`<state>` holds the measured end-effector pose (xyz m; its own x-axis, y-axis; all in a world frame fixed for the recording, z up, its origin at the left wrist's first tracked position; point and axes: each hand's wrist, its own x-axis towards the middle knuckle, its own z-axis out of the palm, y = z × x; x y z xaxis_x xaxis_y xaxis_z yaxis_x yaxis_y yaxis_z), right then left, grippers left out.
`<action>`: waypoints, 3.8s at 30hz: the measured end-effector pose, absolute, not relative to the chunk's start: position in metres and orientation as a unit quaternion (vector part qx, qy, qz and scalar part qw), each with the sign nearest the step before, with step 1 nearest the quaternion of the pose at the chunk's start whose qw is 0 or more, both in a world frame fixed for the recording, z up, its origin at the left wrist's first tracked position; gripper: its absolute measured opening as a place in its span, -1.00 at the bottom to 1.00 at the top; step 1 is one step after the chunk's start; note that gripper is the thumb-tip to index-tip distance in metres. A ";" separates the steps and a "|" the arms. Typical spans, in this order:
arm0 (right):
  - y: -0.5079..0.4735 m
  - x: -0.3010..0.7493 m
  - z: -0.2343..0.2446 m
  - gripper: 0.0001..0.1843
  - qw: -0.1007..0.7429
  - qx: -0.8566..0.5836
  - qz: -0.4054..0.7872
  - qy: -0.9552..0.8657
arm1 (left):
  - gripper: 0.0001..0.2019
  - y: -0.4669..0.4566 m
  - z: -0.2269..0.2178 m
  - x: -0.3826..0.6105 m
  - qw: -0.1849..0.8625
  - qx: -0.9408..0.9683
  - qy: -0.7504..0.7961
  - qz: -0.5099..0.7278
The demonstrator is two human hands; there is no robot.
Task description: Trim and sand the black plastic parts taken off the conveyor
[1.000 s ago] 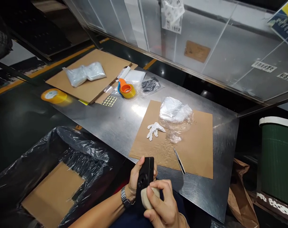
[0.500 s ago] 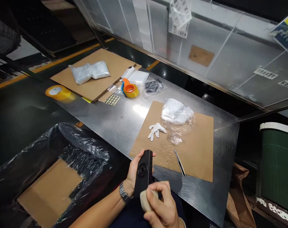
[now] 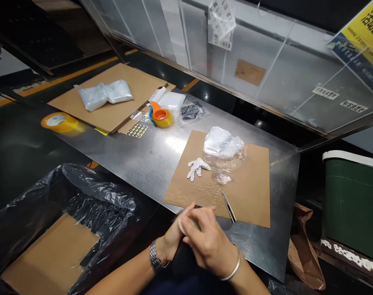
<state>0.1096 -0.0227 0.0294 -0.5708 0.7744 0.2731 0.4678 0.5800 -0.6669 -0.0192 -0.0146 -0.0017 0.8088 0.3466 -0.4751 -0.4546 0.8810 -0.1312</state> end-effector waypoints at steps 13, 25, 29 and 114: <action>-0.030 0.118 0.028 -0.42 0.284 -0.396 0.279 -0.827 | -0.55 -0.015 0.005 -0.024 0.929 -0.149 0.256 0.221; -0.069 0.121 0.021 -0.48 0.259 -0.396 0.379 -0.795 | -0.57 0.002 -0.006 -0.036 0.880 -0.158 0.328 0.305; -0.069 0.126 0.026 -0.49 0.283 -0.398 0.377 -0.787 | -0.64 0.003 0.001 -0.033 0.846 -0.112 0.394 0.341; -0.006 0.108 -0.017 -0.83 0.468 -0.497 0.628 -0.373 | -0.53 -0.005 0.013 -0.036 0.875 -0.021 0.422 0.237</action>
